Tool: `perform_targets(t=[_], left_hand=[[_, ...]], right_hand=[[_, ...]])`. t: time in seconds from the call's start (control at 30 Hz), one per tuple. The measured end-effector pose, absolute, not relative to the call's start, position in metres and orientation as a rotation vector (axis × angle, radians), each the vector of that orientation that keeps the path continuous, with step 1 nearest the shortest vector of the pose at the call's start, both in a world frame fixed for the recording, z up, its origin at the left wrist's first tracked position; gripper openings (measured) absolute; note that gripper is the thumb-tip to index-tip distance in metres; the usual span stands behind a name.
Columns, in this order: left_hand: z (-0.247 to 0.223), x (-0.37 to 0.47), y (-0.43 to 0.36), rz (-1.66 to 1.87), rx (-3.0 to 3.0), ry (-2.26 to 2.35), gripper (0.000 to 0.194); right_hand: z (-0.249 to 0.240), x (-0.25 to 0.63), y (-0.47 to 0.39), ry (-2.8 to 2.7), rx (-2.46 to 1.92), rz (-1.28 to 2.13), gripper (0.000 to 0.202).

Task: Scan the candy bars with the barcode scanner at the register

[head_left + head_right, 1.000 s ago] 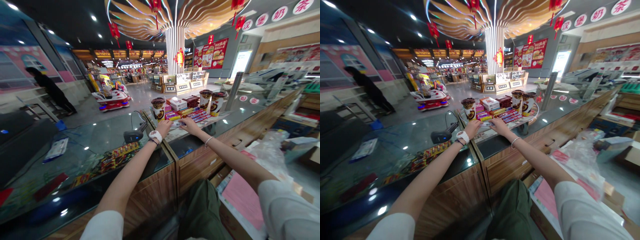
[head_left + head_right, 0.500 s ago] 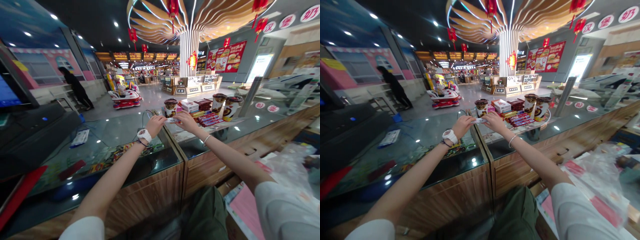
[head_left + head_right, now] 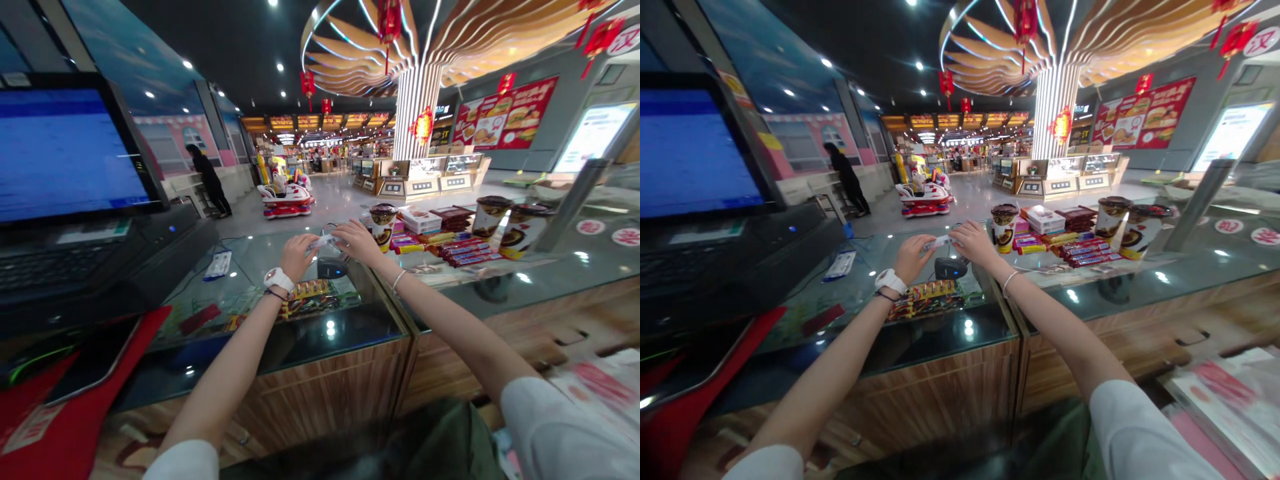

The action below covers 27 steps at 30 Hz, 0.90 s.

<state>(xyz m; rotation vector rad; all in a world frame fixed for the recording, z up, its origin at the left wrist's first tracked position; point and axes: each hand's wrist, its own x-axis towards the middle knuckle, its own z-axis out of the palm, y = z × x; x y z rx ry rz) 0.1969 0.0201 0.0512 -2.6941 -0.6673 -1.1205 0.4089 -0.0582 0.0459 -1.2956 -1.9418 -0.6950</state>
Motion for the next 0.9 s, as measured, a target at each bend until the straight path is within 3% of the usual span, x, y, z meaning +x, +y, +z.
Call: perform_targets(t=[0.2,0.6,0.9], left_hand=[[0.046,0.178,0.033,-1.214,-2.572,-0.797,0.027],[0.037,0.171,0.032,-1.125,-2.700,-0.805,0.021],[0.035,0.170,0.026,-0.961,-2.741,-0.745,0.030]], right_hand=[[0.041,0.382,-0.030,-1.904,-1.252,-0.644,0.025],[0.017,0.383,-0.043,-1.835,-1.263,-0.543,0.026],[0.015,0.387,-0.045,-1.763,-1.277,-0.519,0.024]])
